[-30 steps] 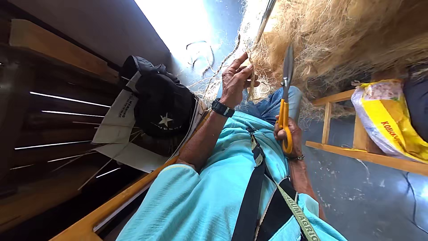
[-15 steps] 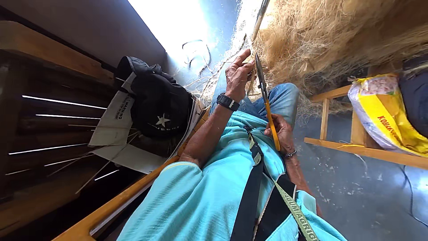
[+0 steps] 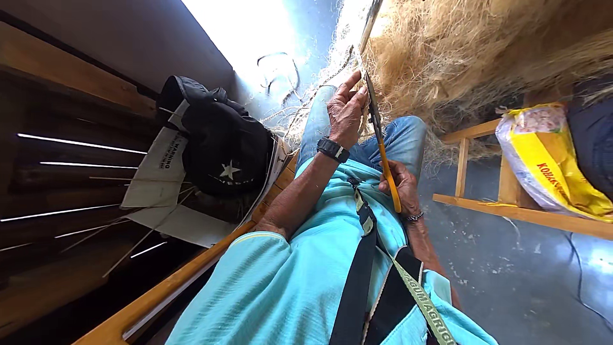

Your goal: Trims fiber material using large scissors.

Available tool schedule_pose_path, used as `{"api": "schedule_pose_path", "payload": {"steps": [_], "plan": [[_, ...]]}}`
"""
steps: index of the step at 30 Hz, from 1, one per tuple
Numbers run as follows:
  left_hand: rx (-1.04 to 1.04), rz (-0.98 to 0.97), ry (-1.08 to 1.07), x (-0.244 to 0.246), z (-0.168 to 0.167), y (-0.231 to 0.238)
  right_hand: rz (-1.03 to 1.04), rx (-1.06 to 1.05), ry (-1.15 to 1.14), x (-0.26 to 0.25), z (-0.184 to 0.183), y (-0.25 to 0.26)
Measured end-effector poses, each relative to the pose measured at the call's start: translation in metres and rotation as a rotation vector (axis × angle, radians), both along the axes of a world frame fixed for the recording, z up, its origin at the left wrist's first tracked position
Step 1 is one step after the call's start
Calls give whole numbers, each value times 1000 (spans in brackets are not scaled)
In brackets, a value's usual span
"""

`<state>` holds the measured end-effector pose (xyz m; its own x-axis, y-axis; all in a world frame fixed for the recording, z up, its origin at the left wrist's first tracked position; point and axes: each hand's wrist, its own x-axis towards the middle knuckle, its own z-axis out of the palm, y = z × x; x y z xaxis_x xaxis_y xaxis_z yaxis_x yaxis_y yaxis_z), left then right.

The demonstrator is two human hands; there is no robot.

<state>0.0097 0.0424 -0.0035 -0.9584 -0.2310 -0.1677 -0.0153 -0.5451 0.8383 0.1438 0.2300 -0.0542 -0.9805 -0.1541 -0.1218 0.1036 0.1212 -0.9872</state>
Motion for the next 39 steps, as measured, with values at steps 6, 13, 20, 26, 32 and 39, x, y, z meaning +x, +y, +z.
{"api": "schedule_pose_path", "payload": {"steps": [6,13,20,26,32,39], "plan": [[-74,11,-10,0,-2,4,10,42,15,-1,-2,1],[-148,16,8,0,-6,5,64,-24,-73,-11,-3,14],[-84,9,-26,1,-4,7,62,-22,-72,-11,6,8],[-46,21,-22,1,-1,5,87,-46,-15,-7,8,-3],[-51,4,-24,0,-5,5,87,-58,-19,-5,6,-4],[-35,7,-16,-1,-5,4,82,12,-13,-5,9,-7]]}}
